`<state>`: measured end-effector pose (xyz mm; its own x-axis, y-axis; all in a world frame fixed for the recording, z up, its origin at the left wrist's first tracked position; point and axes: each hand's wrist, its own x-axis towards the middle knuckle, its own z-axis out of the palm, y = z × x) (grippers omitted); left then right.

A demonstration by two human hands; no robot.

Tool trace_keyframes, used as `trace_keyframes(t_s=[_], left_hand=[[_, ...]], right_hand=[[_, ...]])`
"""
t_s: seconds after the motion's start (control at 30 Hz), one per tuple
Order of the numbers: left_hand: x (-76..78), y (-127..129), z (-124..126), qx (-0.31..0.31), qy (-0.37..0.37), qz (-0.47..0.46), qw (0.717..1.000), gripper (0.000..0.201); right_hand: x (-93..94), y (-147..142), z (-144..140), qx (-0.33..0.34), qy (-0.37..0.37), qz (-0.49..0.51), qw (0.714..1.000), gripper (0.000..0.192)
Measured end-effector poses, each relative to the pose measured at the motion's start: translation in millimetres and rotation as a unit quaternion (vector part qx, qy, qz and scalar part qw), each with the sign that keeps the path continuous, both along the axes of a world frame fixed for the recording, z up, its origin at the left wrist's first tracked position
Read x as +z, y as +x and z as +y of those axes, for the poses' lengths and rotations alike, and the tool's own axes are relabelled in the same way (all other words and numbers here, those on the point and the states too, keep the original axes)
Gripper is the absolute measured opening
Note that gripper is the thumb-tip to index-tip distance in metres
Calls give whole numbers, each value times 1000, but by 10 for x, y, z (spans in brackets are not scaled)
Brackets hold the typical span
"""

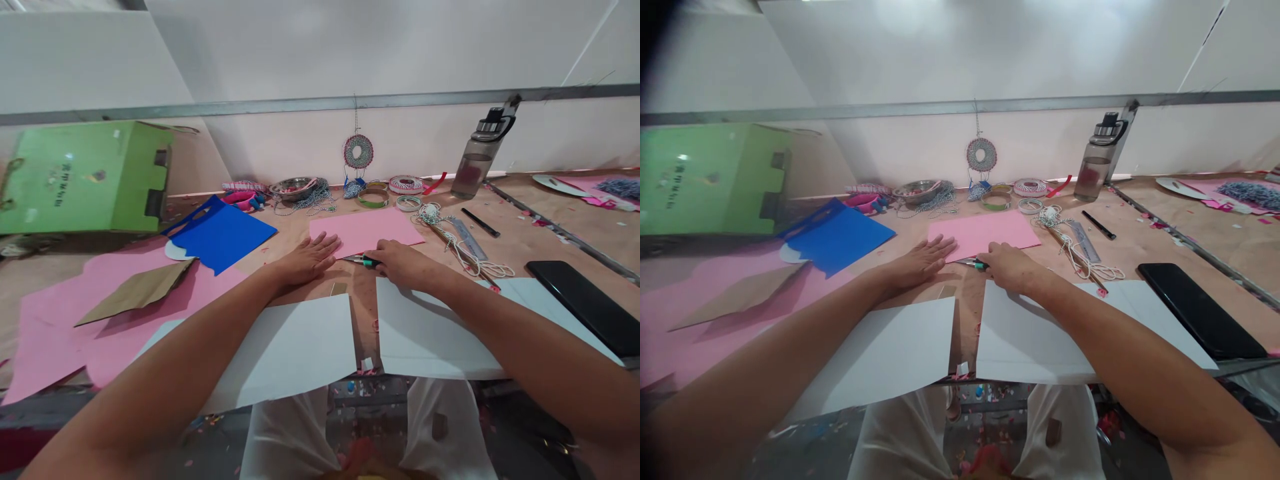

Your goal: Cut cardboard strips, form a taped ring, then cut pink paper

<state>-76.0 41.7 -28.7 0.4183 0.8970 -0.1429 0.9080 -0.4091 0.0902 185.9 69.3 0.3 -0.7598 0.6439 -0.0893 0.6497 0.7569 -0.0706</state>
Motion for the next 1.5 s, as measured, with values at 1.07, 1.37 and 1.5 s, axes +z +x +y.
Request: trace_keyframes(t_s=[1.07, 1.37, 1.5], left_hand=[[-93, -249, 199, -26, -2, -36, 999, 63], [-40, -206, 190, 13, -14, -102, 995, 63], [-13, -210, 161, 34, -18, -153, 987, 62]], right_hand=[[-78, -252, -61, 25, -11, 9, 1000, 45], [-47, -366, -92, 28, -17, 1, 999, 36], [-69, -360, -99, 41, -2, 15, 999, 34]])
